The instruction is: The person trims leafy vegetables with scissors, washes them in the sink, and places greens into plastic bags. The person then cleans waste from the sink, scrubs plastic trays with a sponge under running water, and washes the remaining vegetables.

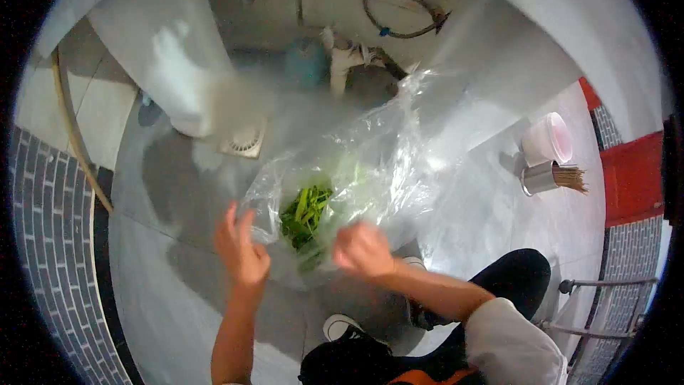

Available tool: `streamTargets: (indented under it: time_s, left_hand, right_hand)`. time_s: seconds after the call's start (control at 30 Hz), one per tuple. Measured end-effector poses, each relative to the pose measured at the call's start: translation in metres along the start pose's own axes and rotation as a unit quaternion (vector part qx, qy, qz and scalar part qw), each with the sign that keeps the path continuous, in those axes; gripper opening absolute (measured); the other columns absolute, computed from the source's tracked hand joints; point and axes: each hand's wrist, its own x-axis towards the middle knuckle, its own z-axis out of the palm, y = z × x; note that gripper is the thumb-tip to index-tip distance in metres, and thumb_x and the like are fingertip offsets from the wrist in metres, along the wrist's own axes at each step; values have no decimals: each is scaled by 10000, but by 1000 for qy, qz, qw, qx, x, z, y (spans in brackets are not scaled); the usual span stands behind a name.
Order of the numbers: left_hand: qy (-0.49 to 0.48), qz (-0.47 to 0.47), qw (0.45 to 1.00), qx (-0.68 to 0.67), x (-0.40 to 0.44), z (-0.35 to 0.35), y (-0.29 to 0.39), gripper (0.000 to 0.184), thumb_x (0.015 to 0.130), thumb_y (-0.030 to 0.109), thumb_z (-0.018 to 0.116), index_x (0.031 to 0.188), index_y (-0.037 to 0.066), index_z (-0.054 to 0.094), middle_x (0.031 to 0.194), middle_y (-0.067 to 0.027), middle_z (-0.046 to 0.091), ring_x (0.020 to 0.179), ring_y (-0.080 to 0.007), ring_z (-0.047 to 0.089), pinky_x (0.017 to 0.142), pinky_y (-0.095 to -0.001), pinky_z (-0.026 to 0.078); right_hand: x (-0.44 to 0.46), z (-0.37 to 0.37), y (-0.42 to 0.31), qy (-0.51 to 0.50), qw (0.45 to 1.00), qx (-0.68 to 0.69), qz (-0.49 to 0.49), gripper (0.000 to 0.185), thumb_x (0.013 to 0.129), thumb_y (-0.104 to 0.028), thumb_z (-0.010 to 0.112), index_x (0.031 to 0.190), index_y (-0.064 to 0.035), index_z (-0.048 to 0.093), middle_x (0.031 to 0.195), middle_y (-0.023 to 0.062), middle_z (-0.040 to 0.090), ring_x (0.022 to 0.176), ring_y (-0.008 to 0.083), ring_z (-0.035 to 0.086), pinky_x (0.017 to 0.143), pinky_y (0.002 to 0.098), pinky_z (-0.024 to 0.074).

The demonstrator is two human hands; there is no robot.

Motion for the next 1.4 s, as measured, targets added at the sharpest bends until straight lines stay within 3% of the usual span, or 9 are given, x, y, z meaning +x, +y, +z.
streamTargets:
  time_s: [0.13,0.17,0.23,0.47,0.73,0.9,1.0,1.2,1.4]
  left_hand:
    - [-229,358,891,162,-1,27,8,398,668,68,540,1054,164,522,1254,-111,323,1208,-291,204,921,-628,78]
    - [-224,359,892,162,-4,36,0,398,668,68,540,1054,164,522,1254,-111,323,1208,-291,204,921,-628,78]
    - [-316,239,846,356,2,44,-11,351,711,199,550,1062,190,526,1272,-98,302,1237,-298,112,923,-628,39]
    - [-281,187,921,197,31,23,19,537,610,450,621,1064,178,525,1219,-81,370,1222,-288,161,900,-653,15]
    - [-224,261,924,169,39,-77,143,413,707,362,528,1059,146,530,1155,-96,451,1204,-304,235,864,-686,9]
    - [-149,244,958,13,47,-207,212,375,690,279,567,1034,133,529,1120,-95,450,1159,-306,301,850,-691,60]
    - [-281,171,944,19,58,-278,259,401,710,221,547,1085,106,467,1112,-103,446,1126,-306,338,863,-651,122]
    - [-304,134,938,-101,101,-350,353,387,701,72,523,1079,36,448,1057,-143,480,1038,-320,414,866,-501,270]
    - [-202,209,935,-201,205,-326,472,350,688,5,511,1037,-2,478,1037,-169,486,947,-322,469,788,-383,386]
  right_hand:
    - [37,2,95,-344,889,-301,-34,188,665,-177,561,840,-108,567,902,31,549,862,205,506,777,365,371]
    - [39,-13,104,-514,767,-383,-35,200,682,-152,527,876,-141,575,919,25,549,894,194,506,855,413,316]
    - [-8,-17,173,-644,699,-310,32,160,680,-156,521,835,-149,557,894,42,528,922,184,489,882,457,282]
    - [-30,-2,184,-701,664,-197,167,461,655,-138,554,1054,-167,324,1101,106,301,1034,257,392,851,456,331]
    - [49,-49,86,-645,720,-27,253,865,628,-117,591,1305,-187,57,1338,180,41,1161,340,282,815,456,386]
    - [160,-204,-78,-597,791,83,101,441,787,-176,468,1193,-45,357,1268,109,268,1085,278,360,828,346,406]
    - [199,-295,-118,-398,903,48,-153,286,782,-182,474,1020,-26,502,1081,126,451,1011,272,425,792,351,420]
    - [297,-497,-85,-79,946,168,264,117,694,-40,556,810,-29,548,772,91,545,670,243,548,585,311,445]
    - [243,-533,195,30,882,-84,464,233,710,-170,564,902,-42,538,963,148,506,915,312,472,762,368,393]
